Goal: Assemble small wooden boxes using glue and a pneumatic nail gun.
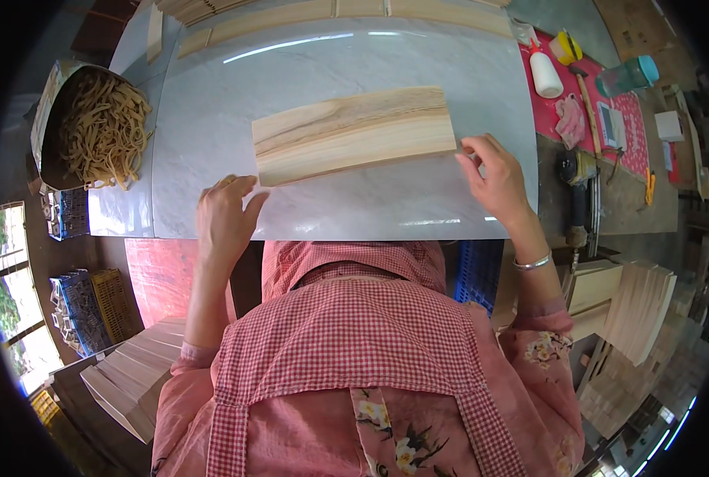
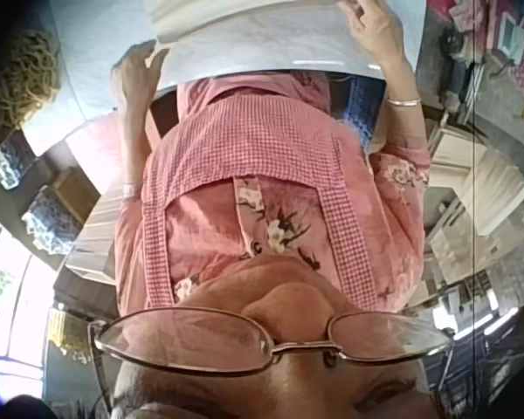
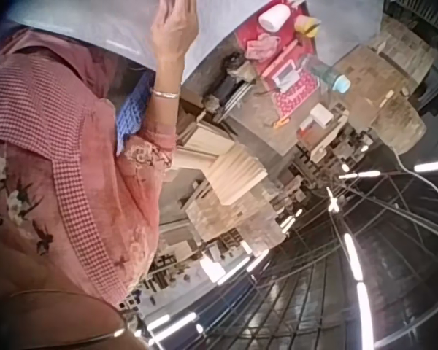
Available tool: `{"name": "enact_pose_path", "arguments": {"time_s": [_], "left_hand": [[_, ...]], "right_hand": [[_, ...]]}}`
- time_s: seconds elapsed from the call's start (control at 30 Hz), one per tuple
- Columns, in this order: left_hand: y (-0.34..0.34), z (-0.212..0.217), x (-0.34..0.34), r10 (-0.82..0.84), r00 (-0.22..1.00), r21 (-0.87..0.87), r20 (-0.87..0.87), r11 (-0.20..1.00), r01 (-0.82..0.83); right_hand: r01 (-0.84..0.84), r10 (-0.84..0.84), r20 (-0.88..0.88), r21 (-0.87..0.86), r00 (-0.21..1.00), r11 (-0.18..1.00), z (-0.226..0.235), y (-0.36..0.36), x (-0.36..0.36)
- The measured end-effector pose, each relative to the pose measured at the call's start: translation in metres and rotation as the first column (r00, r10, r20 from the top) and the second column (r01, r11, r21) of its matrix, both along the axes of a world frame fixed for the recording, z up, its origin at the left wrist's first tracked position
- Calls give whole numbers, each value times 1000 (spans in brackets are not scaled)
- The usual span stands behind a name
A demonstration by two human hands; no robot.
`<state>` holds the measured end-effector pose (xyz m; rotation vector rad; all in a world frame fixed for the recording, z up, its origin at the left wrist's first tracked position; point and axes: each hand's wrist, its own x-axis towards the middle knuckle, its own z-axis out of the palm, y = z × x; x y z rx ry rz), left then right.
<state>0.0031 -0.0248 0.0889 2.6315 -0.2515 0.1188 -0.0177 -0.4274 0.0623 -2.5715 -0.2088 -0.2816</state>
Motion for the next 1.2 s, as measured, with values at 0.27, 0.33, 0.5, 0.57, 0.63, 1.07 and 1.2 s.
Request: {"name": "enact_pose_path", "arguments": {"time_s": [0.27, 0.33, 0.5, 0.57, 0.63, 1.07, 1.2], "left_hand": [[-105, 33, 36, -430, 874, 135, 225, 903, 409], [-144, 14, 54, -506, 822, 174, 261, 862, 476], [-183, -13, 73, -494, 854, 171, 162, 867, 469], [-186, -13, 75, -506, 852, 140, 136, 861, 489], [-188, -13, 76, -521, 847, 108, 109, 853, 511], [-186, -23, 76, -472, 869, 50, 149, 881, 470], [-186, -26, 76, -455, 872, 32, 177, 889, 457]], "right_hand": [[643, -560, 320, -303, 764, 703, -23, -155, -85], [736, -671, 312, -378, 672, 561, -36, -175, -94], [670, -732, 28, -428, 681, 607, -37, -206, -90], [655, -763, -63, -470, 643, 591, -27, -214, -82], [639, -792, -149, -512, 592, 574, -17, -220, -79], [437, -333, -405, 199, 852, 877, 127, 2, -51], [336, -217, -413, 239, 885, 911, 132, 20, -43]]}}
